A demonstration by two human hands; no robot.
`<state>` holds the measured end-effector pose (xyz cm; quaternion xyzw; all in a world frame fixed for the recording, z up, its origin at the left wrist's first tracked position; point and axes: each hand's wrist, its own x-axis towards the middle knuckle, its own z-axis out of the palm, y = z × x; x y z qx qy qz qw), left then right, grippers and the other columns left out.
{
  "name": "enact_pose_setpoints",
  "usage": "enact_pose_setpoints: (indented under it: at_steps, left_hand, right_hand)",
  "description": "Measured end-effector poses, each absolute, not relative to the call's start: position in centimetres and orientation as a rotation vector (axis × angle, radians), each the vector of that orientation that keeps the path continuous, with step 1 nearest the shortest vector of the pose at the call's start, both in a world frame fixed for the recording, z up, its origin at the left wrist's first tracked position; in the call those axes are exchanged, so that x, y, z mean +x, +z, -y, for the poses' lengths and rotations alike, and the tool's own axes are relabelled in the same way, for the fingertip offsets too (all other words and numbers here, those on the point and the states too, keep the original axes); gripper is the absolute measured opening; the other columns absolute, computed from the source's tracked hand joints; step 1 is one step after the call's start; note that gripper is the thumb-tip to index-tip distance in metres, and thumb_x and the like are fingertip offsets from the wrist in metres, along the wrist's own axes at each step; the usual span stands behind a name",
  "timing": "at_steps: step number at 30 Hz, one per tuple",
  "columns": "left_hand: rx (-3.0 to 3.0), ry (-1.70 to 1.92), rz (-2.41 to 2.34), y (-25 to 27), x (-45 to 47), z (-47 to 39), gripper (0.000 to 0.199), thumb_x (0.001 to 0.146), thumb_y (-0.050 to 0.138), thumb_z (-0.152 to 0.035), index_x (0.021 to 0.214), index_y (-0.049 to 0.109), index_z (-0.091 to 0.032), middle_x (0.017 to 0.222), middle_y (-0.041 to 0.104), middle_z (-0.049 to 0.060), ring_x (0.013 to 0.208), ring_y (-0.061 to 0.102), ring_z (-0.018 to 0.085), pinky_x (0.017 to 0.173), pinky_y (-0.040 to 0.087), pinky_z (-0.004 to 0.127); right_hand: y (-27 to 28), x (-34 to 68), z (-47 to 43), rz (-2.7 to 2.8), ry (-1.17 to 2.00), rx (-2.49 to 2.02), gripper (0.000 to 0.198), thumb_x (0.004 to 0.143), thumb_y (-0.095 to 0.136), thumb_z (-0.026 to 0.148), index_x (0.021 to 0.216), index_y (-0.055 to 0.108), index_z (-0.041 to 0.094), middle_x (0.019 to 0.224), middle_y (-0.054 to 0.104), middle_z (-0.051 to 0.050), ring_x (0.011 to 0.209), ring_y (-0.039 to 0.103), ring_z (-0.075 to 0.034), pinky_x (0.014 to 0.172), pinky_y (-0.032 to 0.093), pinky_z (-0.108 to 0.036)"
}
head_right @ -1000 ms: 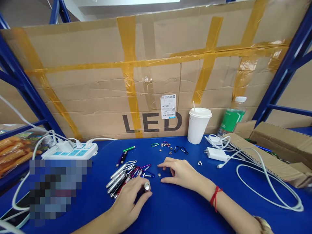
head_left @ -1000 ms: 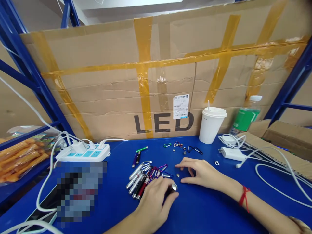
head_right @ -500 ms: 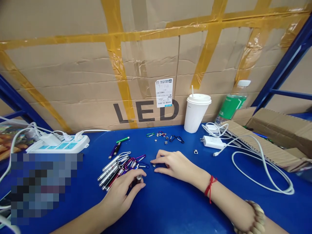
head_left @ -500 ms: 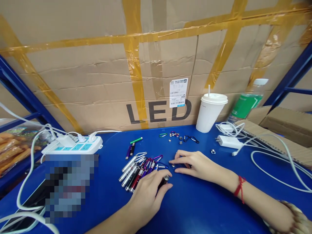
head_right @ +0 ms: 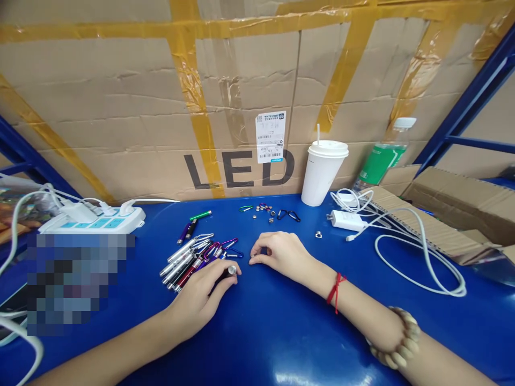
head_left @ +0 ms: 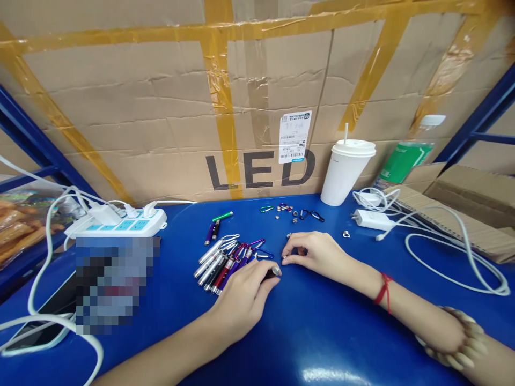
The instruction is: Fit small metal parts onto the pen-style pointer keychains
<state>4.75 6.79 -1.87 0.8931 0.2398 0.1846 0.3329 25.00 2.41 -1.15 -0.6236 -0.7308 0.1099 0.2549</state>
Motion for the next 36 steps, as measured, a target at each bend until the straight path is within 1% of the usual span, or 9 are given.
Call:
enact_pose_setpoints:
  at_steps: [4,9,12,17,22,26,29,32,36]
  left_hand:
    - [2.333,0.482,-0.671,-1.6,4.8,-6.8,0.028,0.088,0.026,-0.03,0.098,0.051,-0.022,0.082,0.056,-0.001,0.074,0.051,0.007,0.071,0.039,0.02]
    - [2.371,0.5,-0.643,-1.8,4.8,-6.9,0.029,0.088,0.024,-0.029,0.088,0.052,-0.019,0.078,0.053,0.0,0.07,0.047,0.008,0.066,0.036,0.02]
    - [2.369,0.506,-0.625,-1.9,4.8,-6.9,0.028,0.088,0.025,-0.028,0.087,0.052,-0.019,0.079,0.053,0.0,0.071,0.047,0.008,0.066,0.036,0.019]
    - [2.368,0.494,-0.627,-1.9,4.8,-6.9,0.029,0.088,0.025,-0.03,0.089,0.052,-0.019,0.078,0.053,0.0,0.07,0.046,0.008,0.066,0.036,0.02]
    - [2.326,0.485,-0.689,-1.7,4.8,-7.0,0.032,0.088,0.023,-0.032,0.105,0.049,-0.023,0.077,0.054,0.0,0.072,0.048,0.009,0.069,0.036,0.021]
    - [2.256,0.509,-0.704,-1.7,4.7,-6.9,0.033,0.088,0.025,-0.031,0.116,0.042,-0.025,0.077,0.056,-0.001,0.069,0.049,0.008,0.069,0.036,0.021]
    - [2.251,0.565,-0.675,-1.9,4.7,-6.8,0.031,0.088,0.025,-0.031,0.111,0.043,-0.022,0.076,0.057,0.0,0.069,0.049,0.008,0.068,0.036,0.021]
    - [2.275,0.626,-0.642,-2.0,4.7,-6.8,0.03,0.088,0.024,-0.032,0.108,0.044,-0.021,0.076,0.056,0.0,0.069,0.049,0.008,0.069,0.037,0.021]
    - [2.299,0.641,-0.642,-1.7,4.6,-6.7,0.031,0.088,0.025,-0.033,0.106,0.047,-0.022,0.079,0.057,0.0,0.072,0.049,0.008,0.073,0.038,0.022]
  right_hand:
    - [-0.1,23.6,-1.7,1.776,0.263,-1.377,0.013,0.079,0.06,0.03,0.081,0.067,0.019,0.081,0.064,-0.002,0.067,0.058,-0.009,0.052,0.04,-0.017]
    - [0.3,22.1,-0.9,1.833,0.286,-1.068,0.008,0.078,0.062,0.02,0.081,0.067,0.014,0.077,0.063,-0.004,0.063,0.055,-0.007,0.049,0.043,-0.016]
    - [-0.1,21.9,-0.8,1.869,0.272,-1.029,0.007,0.078,0.062,0.017,0.079,0.067,0.014,0.078,0.062,-0.004,0.064,0.055,-0.007,0.049,0.043,-0.016]
    - [-0.3,21.8,-0.8,1.913,0.234,-1.022,0.007,0.078,0.061,0.017,0.076,0.067,0.013,0.082,0.06,-0.005,0.071,0.057,-0.008,0.064,0.048,-0.019]
    - [0.3,22.7,-1.1,1.904,0.256,-1.155,0.016,0.082,0.055,0.024,0.09,0.066,0.016,0.085,0.059,-0.005,0.061,0.053,-0.006,0.048,0.044,-0.016]
    - [0.1,25.7,-2.2,1.828,-0.066,-1.554,0.022,0.086,0.049,0.027,0.1,0.064,0.02,0.098,0.06,-0.005,0.078,0.058,-0.012,0.057,0.047,-0.021]
    - [-1.0,28.0,-3.2,1.965,-0.294,-1.739,0.028,0.089,0.042,0.026,0.108,0.061,0.019,0.112,0.057,-0.007,0.097,0.054,-0.02,0.08,0.047,-0.036]
    - [-2.4,29.4,-4.0,2.064,-0.292,-1.781,0.034,0.091,0.034,0.025,0.114,0.057,0.017,0.115,0.057,-0.008,0.1,0.054,-0.023,0.08,0.046,-0.04]
    - [-3.8,30.0,-4.7,2.032,-0.292,-1.715,0.036,0.09,0.031,0.024,0.103,0.063,0.015,0.108,0.06,-0.009,0.097,0.056,-0.022,0.083,0.047,-0.039]
